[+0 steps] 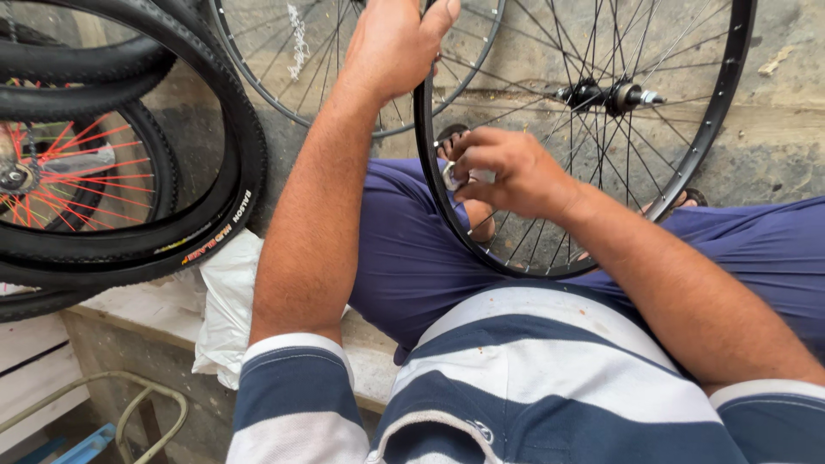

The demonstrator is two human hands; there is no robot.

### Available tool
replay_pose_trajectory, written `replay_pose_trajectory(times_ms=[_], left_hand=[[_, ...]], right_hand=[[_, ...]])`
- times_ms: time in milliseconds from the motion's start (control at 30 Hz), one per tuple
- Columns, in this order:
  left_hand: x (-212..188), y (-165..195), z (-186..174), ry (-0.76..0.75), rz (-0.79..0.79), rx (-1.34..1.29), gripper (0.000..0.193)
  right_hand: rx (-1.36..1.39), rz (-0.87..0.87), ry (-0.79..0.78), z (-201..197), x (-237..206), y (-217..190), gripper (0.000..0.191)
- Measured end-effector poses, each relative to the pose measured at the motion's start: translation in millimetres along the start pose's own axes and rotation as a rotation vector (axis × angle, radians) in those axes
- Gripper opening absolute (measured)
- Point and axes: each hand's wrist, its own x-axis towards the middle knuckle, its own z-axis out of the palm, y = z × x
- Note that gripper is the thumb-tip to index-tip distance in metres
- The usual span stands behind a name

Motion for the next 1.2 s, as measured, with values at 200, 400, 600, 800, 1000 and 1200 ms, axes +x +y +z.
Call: replay_pose_trajectory(times_ms=[200,400,600,800,1000,1200], left_hand=[[4.0,-4.6,0.1,0.115,0.215,0.152,0.043],[0.5,-3.1,0.8,0.049,0.124,0.124,0.048],[-8.9,6.2,-14.9,-0.071,0.058,0.052,0.046],[-21.4,12.8,-28.2,-0.194,0.079,0.077,0.040],[-29.2,18.4,-34.0,-0.370,-0.064,-0.085,0.043],[-22.5,10.7,-24.7,-0.279,-0.101,-0.223,0.069]], right_hand=[[-0.223,-0.234,0.096,6.7,-8.0,-3.4,0.024],[-0.344,-0.144,0.202,-16.1,-17.3,-2.2,0.022],[-0.251,-0.042,0.309,-32.4,-19.5,1.7,0.022],[-0.194,-0.016,0.248,-22.6,-14.8,-6.1,0.021],[0.100,0.073,0.117,-6.8,-0.2,-5.3,0.019],[0.346,0.490,0.081,2.9,3.1,3.0,0.018]])
